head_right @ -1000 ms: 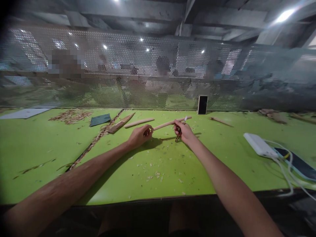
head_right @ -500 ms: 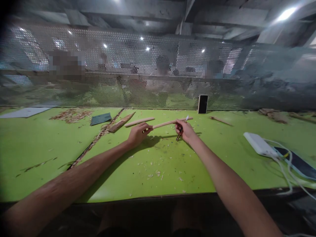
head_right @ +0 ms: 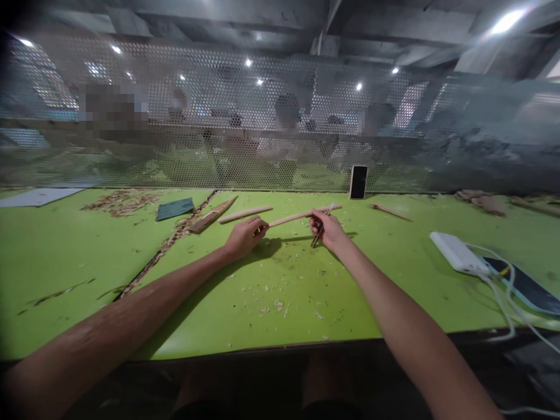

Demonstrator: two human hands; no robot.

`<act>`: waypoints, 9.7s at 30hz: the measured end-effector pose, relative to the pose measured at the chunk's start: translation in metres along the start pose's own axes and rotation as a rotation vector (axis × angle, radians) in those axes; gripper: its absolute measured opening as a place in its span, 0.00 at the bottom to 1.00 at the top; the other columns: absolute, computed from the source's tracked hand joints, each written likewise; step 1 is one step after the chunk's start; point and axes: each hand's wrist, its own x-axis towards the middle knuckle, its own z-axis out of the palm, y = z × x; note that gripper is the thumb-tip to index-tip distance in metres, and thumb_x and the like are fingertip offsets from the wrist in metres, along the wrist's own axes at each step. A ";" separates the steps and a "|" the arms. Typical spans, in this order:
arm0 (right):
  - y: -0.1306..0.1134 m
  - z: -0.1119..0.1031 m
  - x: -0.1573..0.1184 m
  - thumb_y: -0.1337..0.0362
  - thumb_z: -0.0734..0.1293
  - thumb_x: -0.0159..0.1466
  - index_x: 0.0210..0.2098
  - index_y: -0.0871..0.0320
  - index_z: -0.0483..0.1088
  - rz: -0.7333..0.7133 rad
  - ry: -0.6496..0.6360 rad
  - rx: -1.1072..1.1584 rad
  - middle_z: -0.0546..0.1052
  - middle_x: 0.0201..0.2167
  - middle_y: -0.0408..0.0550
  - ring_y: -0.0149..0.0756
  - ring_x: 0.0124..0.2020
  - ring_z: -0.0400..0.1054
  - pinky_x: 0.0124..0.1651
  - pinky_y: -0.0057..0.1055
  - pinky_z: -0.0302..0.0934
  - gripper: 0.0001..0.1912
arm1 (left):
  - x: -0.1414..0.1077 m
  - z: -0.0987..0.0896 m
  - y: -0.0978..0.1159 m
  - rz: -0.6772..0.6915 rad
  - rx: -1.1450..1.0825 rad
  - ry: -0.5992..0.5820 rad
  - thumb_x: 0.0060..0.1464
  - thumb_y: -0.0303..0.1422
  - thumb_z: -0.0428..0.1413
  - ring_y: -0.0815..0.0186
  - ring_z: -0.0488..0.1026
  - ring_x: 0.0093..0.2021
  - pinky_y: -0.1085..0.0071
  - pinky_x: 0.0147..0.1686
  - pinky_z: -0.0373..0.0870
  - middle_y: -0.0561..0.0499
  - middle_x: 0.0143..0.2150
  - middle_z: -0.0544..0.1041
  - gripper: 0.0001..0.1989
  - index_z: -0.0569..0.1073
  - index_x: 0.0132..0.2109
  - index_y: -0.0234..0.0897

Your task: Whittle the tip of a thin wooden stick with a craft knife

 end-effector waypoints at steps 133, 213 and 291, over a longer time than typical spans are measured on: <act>0.012 0.030 -0.024 0.60 0.71 0.76 0.62 0.52 0.80 -0.176 -0.376 -0.607 0.77 0.32 0.46 0.30 0.25 0.60 0.25 0.28 0.55 0.17 | -0.009 -0.013 0.041 0.255 0.146 0.339 0.80 0.35 0.49 0.74 0.68 0.26 0.77 0.23 0.57 0.47 0.41 0.81 0.13 0.77 0.50 0.35; -0.029 -0.005 -0.076 0.54 0.62 0.79 0.55 0.48 0.82 -0.465 -0.729 -1.203 0.83 0.50 0.54 0.50 0.51 0.76 0.57 0.50 0.71 0.17 | 0.002 -0.028 0.030 0.187 -0.509 -0.545 0.67 0.30 0.64 0.56 0.74 0.53 0.55 0.59 0.74 0.43 0.47 0.81 0.10 0.89 0.49 0.48; -0.004 0.009 -0.115 0.67 0.65 0.79 0.43 0.57 0.81 -0.797 -0.680 -1.305 0.79 0.37 0.46 0.35 0.36 0.72 0.37 0.32 0.62 0.12 | -0.002 -0.040 0.019 0.152 -0.746 -0.619 0.66 0.46 0.67 0.70 0.80 0.39 0.74 0.37 0.80 0.48 0.40 0.85 0.17 0.87 0.49 0.35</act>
